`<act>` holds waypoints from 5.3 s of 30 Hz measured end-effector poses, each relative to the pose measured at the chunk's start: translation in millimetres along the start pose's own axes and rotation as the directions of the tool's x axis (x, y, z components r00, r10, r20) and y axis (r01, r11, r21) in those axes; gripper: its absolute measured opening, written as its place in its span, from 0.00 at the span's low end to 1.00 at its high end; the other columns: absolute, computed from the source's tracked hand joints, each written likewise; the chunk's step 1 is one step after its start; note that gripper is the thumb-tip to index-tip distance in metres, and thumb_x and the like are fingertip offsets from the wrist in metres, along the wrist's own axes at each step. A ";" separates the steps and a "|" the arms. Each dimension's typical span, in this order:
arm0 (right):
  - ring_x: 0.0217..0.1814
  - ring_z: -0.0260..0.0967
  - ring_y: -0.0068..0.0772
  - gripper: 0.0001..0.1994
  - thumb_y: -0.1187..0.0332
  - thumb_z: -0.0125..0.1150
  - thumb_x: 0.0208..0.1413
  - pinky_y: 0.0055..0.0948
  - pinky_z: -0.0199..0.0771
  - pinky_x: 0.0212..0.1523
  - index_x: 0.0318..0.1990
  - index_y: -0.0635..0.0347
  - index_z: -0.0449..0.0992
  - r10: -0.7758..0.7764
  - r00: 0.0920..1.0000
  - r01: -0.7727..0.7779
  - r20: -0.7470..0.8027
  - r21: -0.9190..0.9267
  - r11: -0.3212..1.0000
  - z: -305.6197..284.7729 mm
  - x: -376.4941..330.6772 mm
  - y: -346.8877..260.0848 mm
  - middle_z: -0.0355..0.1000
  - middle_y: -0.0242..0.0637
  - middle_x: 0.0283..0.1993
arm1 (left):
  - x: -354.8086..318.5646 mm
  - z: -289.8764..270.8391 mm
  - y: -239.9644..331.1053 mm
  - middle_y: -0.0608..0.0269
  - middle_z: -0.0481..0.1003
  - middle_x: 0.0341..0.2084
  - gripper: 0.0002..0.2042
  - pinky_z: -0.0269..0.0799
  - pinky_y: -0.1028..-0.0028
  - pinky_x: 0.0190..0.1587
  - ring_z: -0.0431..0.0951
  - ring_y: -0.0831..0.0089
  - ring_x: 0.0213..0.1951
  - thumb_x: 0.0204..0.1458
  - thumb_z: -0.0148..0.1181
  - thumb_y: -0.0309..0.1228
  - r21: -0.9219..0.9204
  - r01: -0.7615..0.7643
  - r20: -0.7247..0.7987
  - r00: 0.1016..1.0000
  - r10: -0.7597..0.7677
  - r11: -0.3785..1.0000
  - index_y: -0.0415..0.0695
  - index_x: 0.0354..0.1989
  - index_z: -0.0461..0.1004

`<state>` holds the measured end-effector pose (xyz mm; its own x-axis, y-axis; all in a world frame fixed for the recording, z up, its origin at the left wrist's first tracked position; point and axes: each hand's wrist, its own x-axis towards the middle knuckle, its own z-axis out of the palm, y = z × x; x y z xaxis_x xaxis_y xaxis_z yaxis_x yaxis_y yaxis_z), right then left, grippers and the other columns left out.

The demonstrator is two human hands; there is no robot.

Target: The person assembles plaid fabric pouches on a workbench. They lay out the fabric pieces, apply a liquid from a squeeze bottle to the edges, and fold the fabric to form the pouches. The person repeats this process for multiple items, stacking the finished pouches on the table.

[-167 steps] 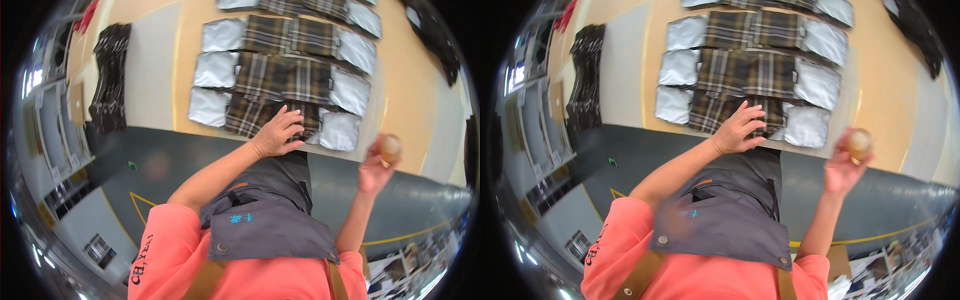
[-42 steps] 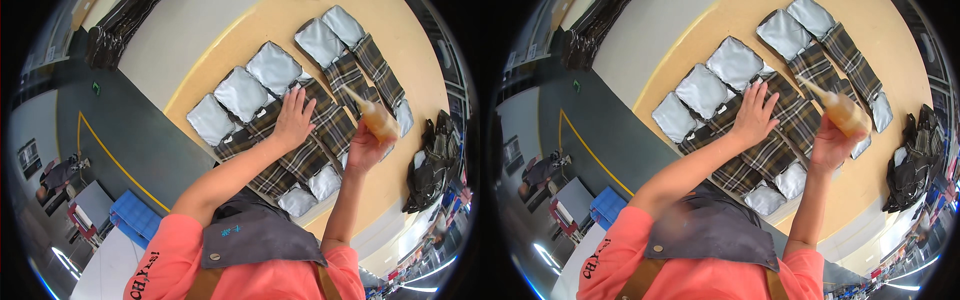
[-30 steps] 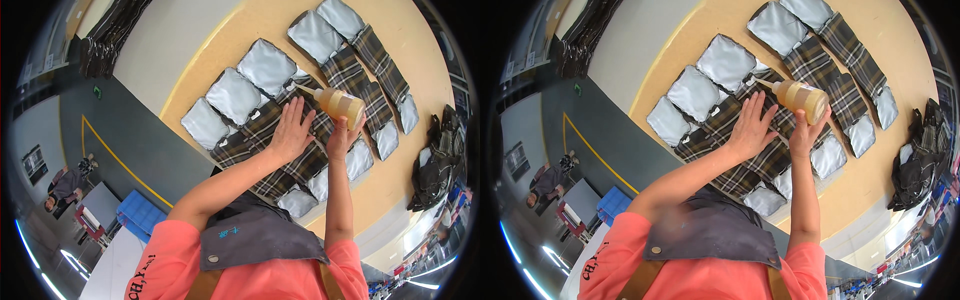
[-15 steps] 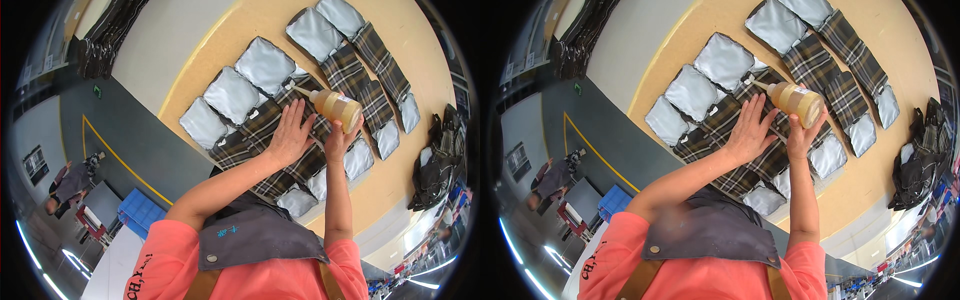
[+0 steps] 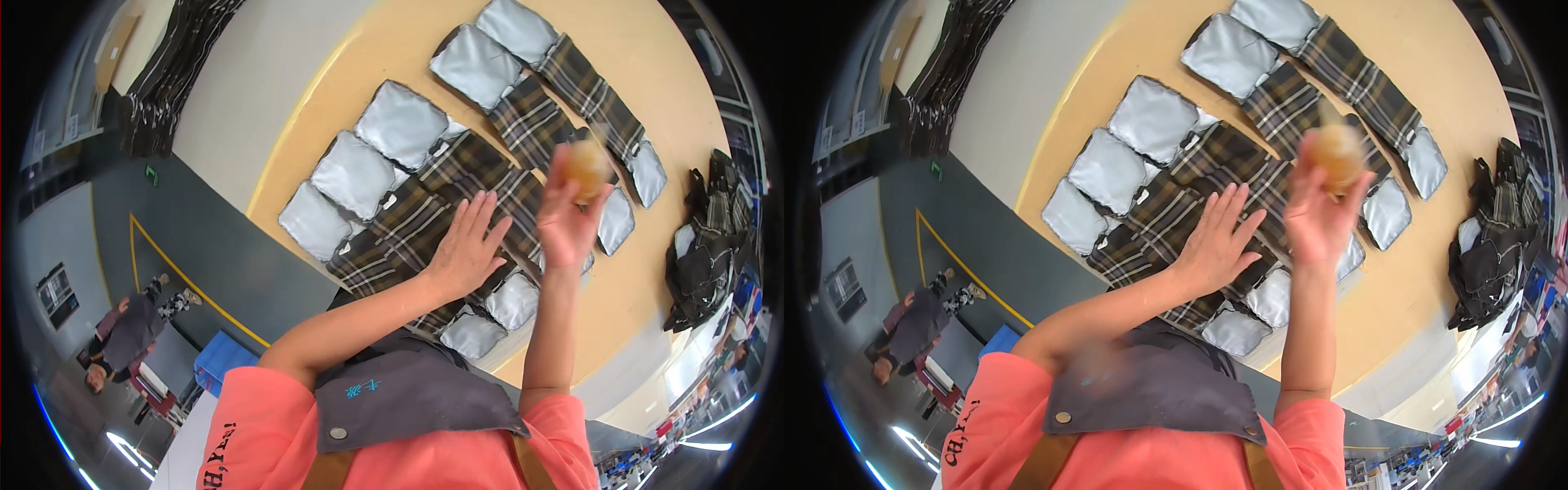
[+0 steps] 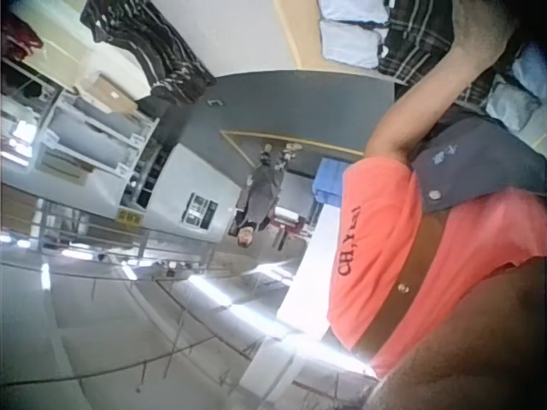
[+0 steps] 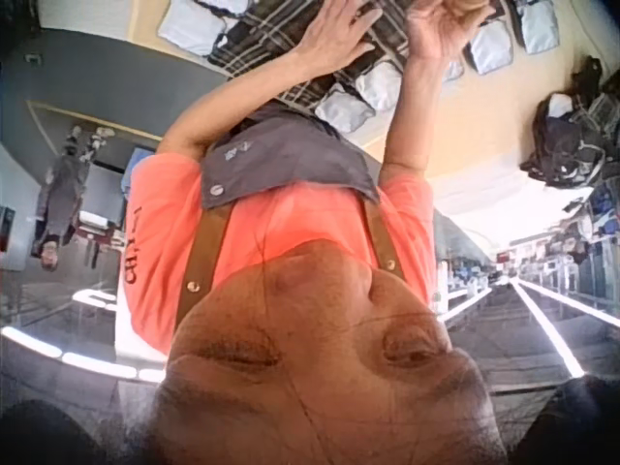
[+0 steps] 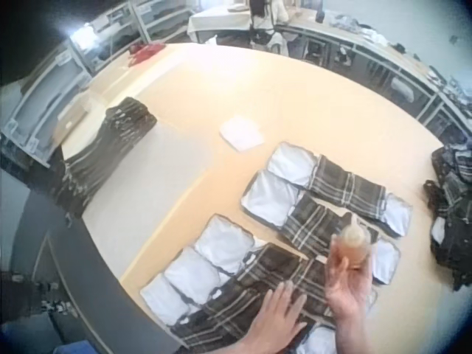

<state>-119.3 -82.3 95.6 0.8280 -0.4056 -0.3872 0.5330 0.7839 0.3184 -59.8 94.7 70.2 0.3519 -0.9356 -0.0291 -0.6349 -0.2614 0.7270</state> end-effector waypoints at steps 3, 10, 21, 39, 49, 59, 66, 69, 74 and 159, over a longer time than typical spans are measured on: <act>0.67 0.57 0.52 0.33 0.64 0.71 0.47 0.40 0.76 0.57 0.60 0.65 0.63 -0.124 0.964 0.107 0.234 0.084 0.991 44.7 -0.2 -41.7 0.61 0.50 0.63 | 38.7 -4.2 4.2 0.33 0.48 0.64 0.33 0.47 0.45 0.65 0.48 0.37 0.66 0.46 0.66 0.36 0.018 -0.079 -0.068 0.994 0.080 0.997 0.38 0.61 0.60; 0.66 0.57 0.58 0.36 0.52 0.67 0.50 0.40 0.78 0.55 0.60 0.66 0.60 -0.486 0.832 0.554 0.267 -0.394 0.733 52.7 7.8 -89.1 0.62 0.49 0.62 | 161.8 10.4 -45.0 0.30 0.50 0.62 0.35 0.46 0.44 0.65 0.50 0.34 0.64 0.50 0.63 0.39 0.108 0.122 -0.366 0.928 -0.075 0.987 0.37 0.63 0.55; 0.60 0.66 0.44 0.31 0.48 0.57 0.57 0.43 0.77 0.55 0.61 0.60 0.61 -0.650 0.691 0.608 0.316 -0.740 0.287 14.3 26.3 -69.3 0.65 0.44 0.60 | 151.3 37.4 -43.9 0.30 0.46 0.64 0.37 0.44 0.50 0.68 0.46 0.39 0.67 0.47 0.66 0.39 0.250 -0.007 -0.122 0.992 0.039 0.968 0.38 0.63 0.56; 0.59 0.62 0.34 0.34 0.57 0.64 0.56 0.33 0.63 0.58 0.62 0.62 0.52 -0.512 0.680 0.487 0.524 -0.845 -0.218 -43.1 53.6 -66.4 0.61 0.40 0.58 | 139.4 50.3 -30.7 0.30 0.46 0.64 0.35 0.42 0.51 0.69 0.44 0.40 0.68 0.48 0.64 0.42 0.224 0.013 -0.017 1.000 -0.009 0.974 0.37 0.62 0.59; 0.59 0.61 0.35 0.36 0.51 0.64 0.55 0.33 0.64 0.57 0.61 0.64 0.53 -0.513 0.672 0.485 0.533 -0.841 -0.239 -45.1 54.2 -65.3 0.62 0.42 0.57 | 136.3 50.2 -27.9 0.30 0.47 0.64 0.36 0.42 0.51 0.68 0.44 0.39 0.68 0.47 0.65 0.42 0.218 0.002 -0.029 1.000 0.004 0.976 0.37 0.61 0.60; 0.60 0.63 0.38 0.31 0.54 0.61 0.58 0.37 0.74 0.52 0.61 0.61 0.55 -0.573 0.690 0.475 0.443 -0.874 -0.105 -42.7 51.1 -57.7 0.63 0.42 0.57 | 133.3 50.5 -25.3 0.30 0.48 0.63 0.36 0.44 0.50 0.68 0.46 0.39 0.67 0.45 0.66 0.41 0.207 -0.005 -0.025 1.000 0.011 0.978 0.37 0.61 0.60; 0.67 0.57 0.53 0.27 0.66 0.65 0.53 0.43 0.77 0.55 0.59 0.62 0.65 -0.176 0.975 0.182 0.133 -0.027 0.983 24.5 33.5 -91.1 0.62 0.47 0.62 | 132.5 46.8 -7.5 0.28 0.50 0.62 0.36 0.46 0.48 0.66 0.49 0.37 0.66 0.45 0.67 0.38 0.135 -0.060 -0.025 0.998 0.064 0.989 0.35 0.61 0.59; 0.69 0.54 0.53 0.33 0.70 0.69 0.44 0.43 0.78 0.55 0.61 0.63 0.64 -0.333 0.875 0.307 0.351 0.130 0.943 68.8 16.4 -131.7 0.61 0.48 0.64 | 150.8 42.3 7.7 0.28 0.50 0.62 0.36 0.47 0.48 0.66 0.49 0.37 0.66 0.46 0.67 0.38 0.092 -0.134 -0.039 0.990 0.138 0.987 0.35 0.61 0.59; 0.69 0.54 0.53 0.36 0.71 0.72 0.40 0.40 0.77 0.57 0.59 0.66 0.64 -0.492 0.785 0.528 0.375 0.008 0.849 92.4 2.0 -165.6 0.61 0.46 0.64 | 235.3 32.3 -2.8 0.23 0.49 0.61 0.37 0.45 0.43 0.65 0.47 0.31 0.64 0.47 0.65 0.42 0.195 -0.100 -0.287 0.945 0.154 0.976 0.33 0.62 0.57; 0.55 0.65 0.48 0.32 0.48 0.66 0.47 0.39 0.66 0.55 0.55 0.59 0.67 -0.932 0.122 -0.906 0.340 -0.346 -0.245 -114.5 -341.3 -163.0 0.67 0.47 0.53 | 328.3 54.1 -42.5 0.51 0.72 0.39 0.17 0.72 0.57 0.43 0.74 0.53 0.41 0.51 0.52 0.31 0.588 -0.407 0.214 0.911 0.351 0.699 0.40 0.49 0.72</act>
<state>-508.7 -17.8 76.7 -0.3368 -0.9403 -0.0495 -0.9407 0.3383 -0.0266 45.5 -214.2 -7.5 -0.0497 -0.9954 0.0816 -0.9914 0.0590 0.1166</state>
